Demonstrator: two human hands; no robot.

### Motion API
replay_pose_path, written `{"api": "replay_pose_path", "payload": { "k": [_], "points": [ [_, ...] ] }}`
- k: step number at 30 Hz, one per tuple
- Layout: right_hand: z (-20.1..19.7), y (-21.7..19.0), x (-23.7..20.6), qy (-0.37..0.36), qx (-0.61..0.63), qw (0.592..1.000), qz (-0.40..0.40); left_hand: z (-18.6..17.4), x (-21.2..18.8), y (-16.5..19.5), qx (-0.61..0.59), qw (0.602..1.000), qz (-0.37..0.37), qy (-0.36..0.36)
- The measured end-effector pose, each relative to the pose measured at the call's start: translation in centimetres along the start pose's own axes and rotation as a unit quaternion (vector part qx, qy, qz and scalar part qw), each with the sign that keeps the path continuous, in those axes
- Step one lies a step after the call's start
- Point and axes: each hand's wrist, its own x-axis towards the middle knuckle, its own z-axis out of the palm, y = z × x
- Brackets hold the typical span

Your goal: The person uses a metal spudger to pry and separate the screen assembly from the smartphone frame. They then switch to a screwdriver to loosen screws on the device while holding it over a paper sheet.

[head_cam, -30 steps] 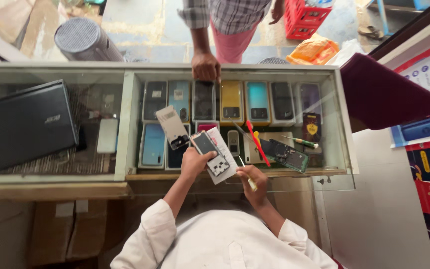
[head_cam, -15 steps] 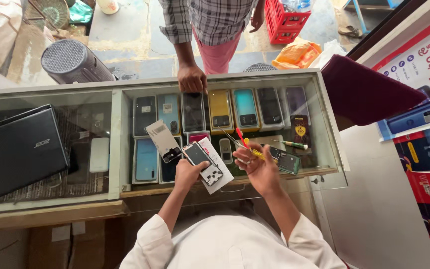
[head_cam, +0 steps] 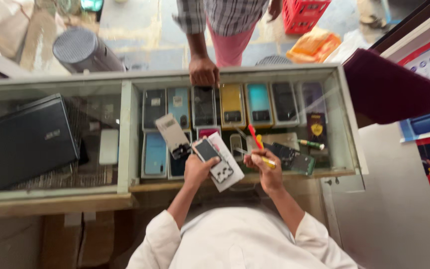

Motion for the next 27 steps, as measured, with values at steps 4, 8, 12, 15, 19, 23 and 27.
{"api": "replay_pose_path", "payload": {
  "k": [4, 8, 12, 15, 19, 23, 27],
  "points": [
    [1.0, 0.8, 0.6, 0.048, -0.027, 0.998, -0.031, 0.0, 0.3, -0.8, 0.030, 0.997, 0.067, 0.023],
    [0.8, 2.2, 0.0, 0.029, -0.063, 0.997, -0.029, 0.2, 0.3, -1.3, 0.027, 0.992, 0.114, 0.043],
    [0.5, 3.5, -2.5, -0.012, -0.161, 0.984, -0.070, 0.4, -0.5, -1.0, 0.026, 0.999, 0.005, 0.025],
    [0.4, 3.4, -4.5, -0.036, -0.314, 0.937, -0.146, 0.4, -1.4, -0.1, -0.005, 0.999, -0.035, 0.000],
    [0.6, 2.4, -5.6, -0.084, -0.398, 0.876, -0.260, -0.1, -1.9, 1.1, -0.013, 0.999, -0.050, 0.002],
    [0.4, 2.4, -5.9, -0.102, -0.444, 0.836, -0.308, 0.0, -1.9, 1.3, -0.004, 0.999, -0.046, 0.005],
    [-0.1, 2.6, -6.3, -0.095, -0.449, 0.835, -0.302, 0.3, -1.8, 1.0, -0.024, 0.998, -0.051, -0.007]
  ]
}}
